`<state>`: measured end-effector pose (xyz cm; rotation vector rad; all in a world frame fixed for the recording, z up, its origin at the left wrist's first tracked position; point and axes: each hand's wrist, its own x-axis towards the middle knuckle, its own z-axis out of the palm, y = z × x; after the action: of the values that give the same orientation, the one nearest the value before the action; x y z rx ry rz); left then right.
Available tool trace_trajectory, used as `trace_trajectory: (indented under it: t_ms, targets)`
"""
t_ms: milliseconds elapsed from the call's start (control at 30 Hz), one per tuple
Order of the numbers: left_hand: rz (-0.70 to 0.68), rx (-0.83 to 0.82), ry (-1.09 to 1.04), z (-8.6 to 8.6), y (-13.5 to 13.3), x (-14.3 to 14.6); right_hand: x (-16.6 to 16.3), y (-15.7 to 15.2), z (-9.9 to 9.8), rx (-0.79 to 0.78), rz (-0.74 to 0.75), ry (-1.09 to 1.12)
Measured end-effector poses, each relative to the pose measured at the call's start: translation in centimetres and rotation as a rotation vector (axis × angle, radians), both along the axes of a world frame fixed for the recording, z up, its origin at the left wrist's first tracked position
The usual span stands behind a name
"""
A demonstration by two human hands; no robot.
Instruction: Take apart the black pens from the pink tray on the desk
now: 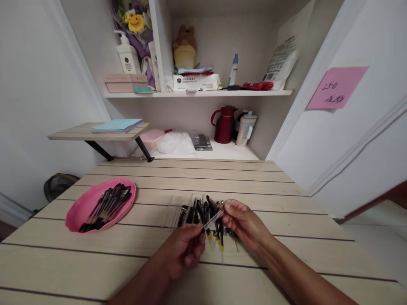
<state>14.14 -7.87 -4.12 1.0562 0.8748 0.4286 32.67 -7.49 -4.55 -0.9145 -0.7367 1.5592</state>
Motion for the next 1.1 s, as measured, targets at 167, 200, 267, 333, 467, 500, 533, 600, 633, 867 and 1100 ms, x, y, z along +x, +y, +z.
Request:
trace_trajectory:
  t_ms: [167, 200, 267, 333, 467, 500, 533, 600, 633, 867, 1100]
  targets:
    - [-0.078, -0.212, -0.303, 0.6, -0.3, -1.2, -1.0, 0.8, 2.2, 0.088, 0.084, -0.058]
    - [-0.063, -0.128, -0.250, 0.7, -0.3, -1.5, -1.3, 1.0, 2.7, 0.100, 0.097, -0.076]
    - [0.030, 0.164, -0.042, 1.2, 0.0, -2.0, -1.7, 1.6, 3.6, 0.106, 0.094, -0.103]
    - [0.159, 0.553, 0.236, 1.6, 0.4, -2.6, -2.2, 2.1, 3.9, 0.095, 0.076, -0.111]
    - [0.271, 1.028, 0.598, 2.1, 1.2, -3.1, -3.3, 3.0, 3.1, 0.057, 0.066, -0.086]
    - [0.281, 1.026, 0.593, 2.1, 1.4, -3.1, -3.6, 3.1, 2.7, 0.042, 0.068, -0.075]
    - [0.286, 0.960, 0.542, 2.1, 1.5, -3.0, -3.9, 3.3, 2.3, 0.024, 0.070, -0.063]
    - [0.282, 0.727, 0.390, 2.1, 1.7, -2.9, -4.2, 3.8, 1.8, -0.010, 0.082, -0.041]
    - [0.264, 0.590, 0.312, 2.1, 1.9, -3.0, -4.2, 4.2, 1.7, -0.021, 0.091, -0.031]
    - [0.178, 0.061, -0.046, 1.4, 1.6, -4.6, -1.6, 7.7, 3.2, 0.066, -0.065, 0.002]
    - [0.180, 0.874, 0.651, -0.4, 2.0, -4.9, -6.0, 8.3, 0.5, 0.093, 0.202, -0.665]
